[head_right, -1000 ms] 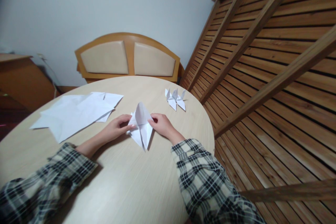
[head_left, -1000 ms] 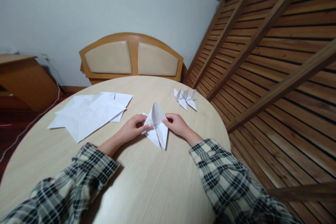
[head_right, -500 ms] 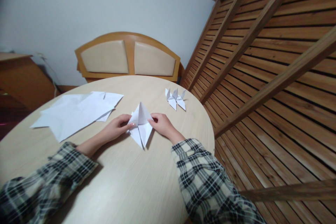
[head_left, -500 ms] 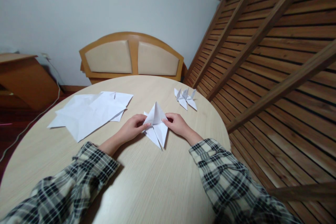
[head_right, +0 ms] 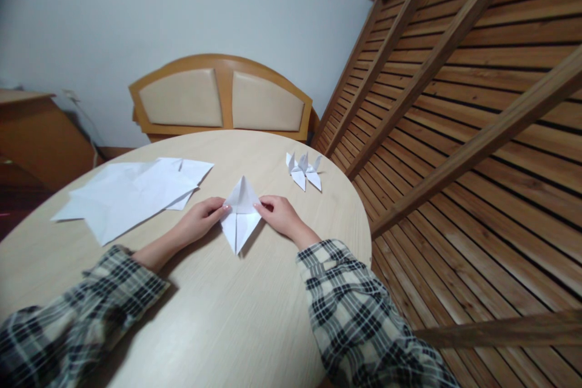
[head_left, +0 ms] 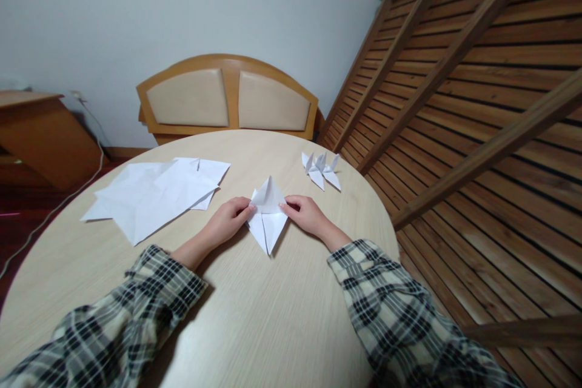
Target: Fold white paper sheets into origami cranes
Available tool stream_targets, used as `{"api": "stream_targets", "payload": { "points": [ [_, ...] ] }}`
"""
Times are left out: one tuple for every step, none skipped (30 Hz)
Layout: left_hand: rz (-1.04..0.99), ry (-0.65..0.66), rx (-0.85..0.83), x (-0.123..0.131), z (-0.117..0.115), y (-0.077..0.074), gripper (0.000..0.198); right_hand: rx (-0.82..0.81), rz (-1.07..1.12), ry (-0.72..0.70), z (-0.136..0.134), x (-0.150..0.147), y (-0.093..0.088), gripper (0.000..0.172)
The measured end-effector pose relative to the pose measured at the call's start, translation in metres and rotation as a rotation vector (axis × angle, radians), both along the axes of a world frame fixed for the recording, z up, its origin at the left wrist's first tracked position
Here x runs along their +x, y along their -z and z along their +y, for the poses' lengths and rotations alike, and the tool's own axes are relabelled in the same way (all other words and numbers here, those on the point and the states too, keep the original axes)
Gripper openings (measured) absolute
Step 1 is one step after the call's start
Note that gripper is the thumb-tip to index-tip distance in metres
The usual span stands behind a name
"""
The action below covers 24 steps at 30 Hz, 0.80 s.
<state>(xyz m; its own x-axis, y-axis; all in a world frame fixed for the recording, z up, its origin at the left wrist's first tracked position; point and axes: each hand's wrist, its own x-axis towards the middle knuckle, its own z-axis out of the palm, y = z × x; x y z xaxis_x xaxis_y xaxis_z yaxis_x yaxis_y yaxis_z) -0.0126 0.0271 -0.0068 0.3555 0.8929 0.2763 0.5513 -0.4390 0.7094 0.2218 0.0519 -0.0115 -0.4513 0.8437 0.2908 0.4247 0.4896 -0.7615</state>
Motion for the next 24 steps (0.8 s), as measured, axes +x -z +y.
{"api": "stream_targets", "payload": {
  "points": [
    [0.001,-0.007,-0.002,0.0001,-0.0001,-0.0002,0.032,-0.017,0.027,-0.003,-0.0001,0.0,-0.0001,0.038],
    [0.005,-0.013,-0.004,0.0003,-0.0002,-0.0004,0.033,-0.041,0.06,-0.003,-0.0001,0.0,-0.0001,0.039],
    [0.01,-0.021,-0.008,0.0004,-0.0004,-0.0006,0.034,-0.067,0.093,-0.002,0.0,0.0001,0.0001,0.04],
    [0.015,-0.029,-0.011,0.0005,-0.0006,-0.0008,0.034,-0.085,0.119,0.002,0.0002,0.0002,0.0003,0.04],
    [0.019,-0.039,-0.013,0.0006,-0.0009,-0.001,0.034,-0.094,0.132,0.008,0.0004,0.0003,0.0005,0.038],
    [0.026,-0.048,-0.013,0.0007,-0.0011,-0.0012,0.034,-0.092,0.133,0.016,0.0008,0.0004,0.0008,0.035],
    [0.035,-0.059,-0.01,0.0008,-0.0013,-0.0013,0.033,-0.085,0.123,0.024,0.0012,0.0004,0.0011,0.031],
    [0.046,-0.069,-0.003,0.0009,-0.0015,-0.0015,0.033,-0.076,0.11,0.032,0.0017,0.0003,0.0015,0.026],
    [0.057,-0.078,0.006,0.0009,-0.0017,-0.0016,0.033,-0.067,0.099,0.04,0.0022,0.0002,0.002,0.023],
    [0.067,-0.084,0.014,0.001,-0.0019,-0.0017,0.032,-0.061,0.092,0.046,0.0029,0.0001,0.0027,0.022],
    [0.075,-0.088,0.021,0.001,-0.002,-0.0017,0.032,-0.056,0.088,0.044,0.0036,0.0,0.0036,0.023],
    [0.08,-0.09,0.025,0.001,-0.002,-0.0016,0.032,-0.053,0.084,0.032,0.0043,0.0,0.0046,0.024],
    [0.081,-0.091,0.028,0.0009,-0.002,-0.0013,0.031,-0.051,0.08,0.011,0.005,0.0,0.0057,0.025],
    [0.08,-0.091,0.031,0.0008,-0.0019,-0.0009,0.03,-0.048,0.073,-0.011,0.0057,0.0001,0.0068,0.027],
    [0.077,-0.092,0.033,0.0006,-0.0016,-0.0004,0.029,-0.046,0.061,-0.031,0.0062,0.0002,0.0078,0.028],
    [0.073,-0.092,0.035,0.0004,-0.0013,0.0003,0.028,-0.045,0.048,-0.044,0.0067,0.0004,0.0086,0.027],
    [0.069,-0.093,0.036,0.0002,-0.0009,0.0009,0.027,-0.045,0.038,-0.049,0.007,0.0006,0.0091,0.027],
    [0.067,-0.094,0.036,-0.0001,-0.0005,0.0015,0.027,-0.047,0.031,-0.047,0.0072,0.0007,0.0094,0.025],
    [0.066,-0.095,0.034,-0.0002,-0.0002,0.002,0.027,-0.051,0.027,-0.041,0.0073,0.0009,0.0096,0.024],
    [0.066,-0.096,0.032,-0.0004,0.0,0.0023,0.027,-0.056,0.025,-0.037,0.0073,0.001,0.0096,0.023],
    [0.069,-0.097,0.03,-0.0004,0.0002,0.0024,0.028,-0.06,0.023,-0.033,0.0072,0.0011,0.0096,0.023],
    [0.072,-0.099,0.028,-0.0004,0.0002,0.0024,0.028,-0.062,0.02,-0.032,0.0071,0.0011,0.0094,0.023],
    [0.075,-0.101,0.026,-0.0004,0.0001,0.0022,0.028,-0.059,0.014,-0.031,0.007,0.001,0.0093,0.023],
    [0.079,-0.101,0.024,-0.0004,0.0,0.002,0.029,-0.053,0.007,-0.031,0.0068,0.0009,0.0091,0.023]
  ]
}}
